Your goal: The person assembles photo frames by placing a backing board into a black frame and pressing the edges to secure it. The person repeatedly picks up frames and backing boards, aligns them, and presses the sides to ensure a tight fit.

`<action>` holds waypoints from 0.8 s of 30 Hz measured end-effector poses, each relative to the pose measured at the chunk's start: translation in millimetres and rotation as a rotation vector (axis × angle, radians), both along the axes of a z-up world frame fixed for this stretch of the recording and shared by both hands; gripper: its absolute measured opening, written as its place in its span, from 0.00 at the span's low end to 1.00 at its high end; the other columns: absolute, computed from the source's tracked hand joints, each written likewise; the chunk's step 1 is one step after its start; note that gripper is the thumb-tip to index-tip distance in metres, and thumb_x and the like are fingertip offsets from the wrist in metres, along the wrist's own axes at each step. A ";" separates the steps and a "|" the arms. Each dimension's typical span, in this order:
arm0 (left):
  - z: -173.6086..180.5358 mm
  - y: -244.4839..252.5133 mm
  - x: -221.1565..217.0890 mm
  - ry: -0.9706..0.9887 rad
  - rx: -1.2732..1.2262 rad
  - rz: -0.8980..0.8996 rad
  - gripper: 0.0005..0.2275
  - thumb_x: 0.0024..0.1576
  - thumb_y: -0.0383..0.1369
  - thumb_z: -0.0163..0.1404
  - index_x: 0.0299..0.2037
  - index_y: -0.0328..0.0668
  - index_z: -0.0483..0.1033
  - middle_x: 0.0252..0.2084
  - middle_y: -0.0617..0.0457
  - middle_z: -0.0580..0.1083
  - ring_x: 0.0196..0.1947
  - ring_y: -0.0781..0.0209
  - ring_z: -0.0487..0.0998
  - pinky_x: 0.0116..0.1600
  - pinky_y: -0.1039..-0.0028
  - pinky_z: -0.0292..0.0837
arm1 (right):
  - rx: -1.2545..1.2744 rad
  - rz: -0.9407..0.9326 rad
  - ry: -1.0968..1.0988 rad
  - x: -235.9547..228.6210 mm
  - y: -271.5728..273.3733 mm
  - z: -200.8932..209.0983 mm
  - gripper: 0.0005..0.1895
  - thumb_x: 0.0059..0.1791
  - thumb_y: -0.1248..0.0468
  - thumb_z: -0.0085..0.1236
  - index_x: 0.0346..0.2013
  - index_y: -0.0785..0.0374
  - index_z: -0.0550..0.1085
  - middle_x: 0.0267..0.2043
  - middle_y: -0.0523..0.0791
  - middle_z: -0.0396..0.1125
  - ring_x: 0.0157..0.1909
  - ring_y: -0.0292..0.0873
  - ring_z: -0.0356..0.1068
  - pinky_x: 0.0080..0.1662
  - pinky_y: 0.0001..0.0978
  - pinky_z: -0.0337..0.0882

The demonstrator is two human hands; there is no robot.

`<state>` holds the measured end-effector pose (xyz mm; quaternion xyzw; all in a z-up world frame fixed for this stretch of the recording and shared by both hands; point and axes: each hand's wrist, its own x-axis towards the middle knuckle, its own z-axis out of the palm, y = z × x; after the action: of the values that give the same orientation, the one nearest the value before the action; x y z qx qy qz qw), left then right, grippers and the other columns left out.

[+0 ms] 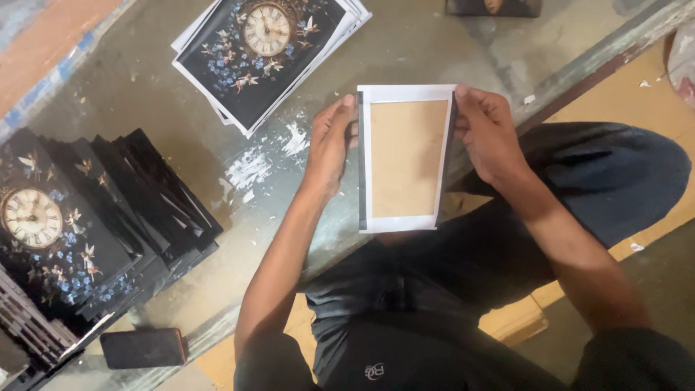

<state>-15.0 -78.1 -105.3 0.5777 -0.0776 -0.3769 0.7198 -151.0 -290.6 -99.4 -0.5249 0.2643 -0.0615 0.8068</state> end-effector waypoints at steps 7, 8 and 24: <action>7.1 -1.4 -3.2 0.044 0.066 0.091 0.15 0.66 0.42 0.50 0.38 0.37 0.82 0.29 0.65 0.74 0.27 0.79 0.65 0.33 0.81 0.58 | -0.063 0.064 0.086 5.5 -3.8 -6.5 0.12 0.59 0.62 0.55 0.46 0.71 0.78 0.41 0.44 0.75 0.40 0.35 0.74 0.46 0.28 0.75; 7.1 -0.8 -3.1 0.033 0.087 0.102 0.16 0.67 0.42 0.51 0.37 0.36 0.82 0.27 0.65 0.72 0.26 0.78 0.61 0.31 0.81 0.53 | -0.081 0.064 0.113 6.4 -4.9 -7.6 0.12 0.58 0.63 0.55 0.45 0.71 0.78 0.41 0.44 0.75 0.39 0.34 0.74 0.45 0.28 0.75; 21.0 32.1 39.5 -1.185 0.358 -0.175 0.13 0.60 0.29 0.56 0.55 0.43 0.81 0.52 0.48 0.80 0.56 0.48 0.78 0.63 0.63 0.73 | -1.337 0.454 -0.374 53.0 -18.3 37.4 0.15 0.46 0.64 0.72 0.47 0.60 0.81 0.41 0.50 0.74 0.44 0.47 0.71 0.46 0.37 0.71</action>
<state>24.5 -46.0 -84.3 0.7918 -0.4463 -0.0574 0.4130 -98.0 -309.0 -62.0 -0.9279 -0.0875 -0.1295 0.3385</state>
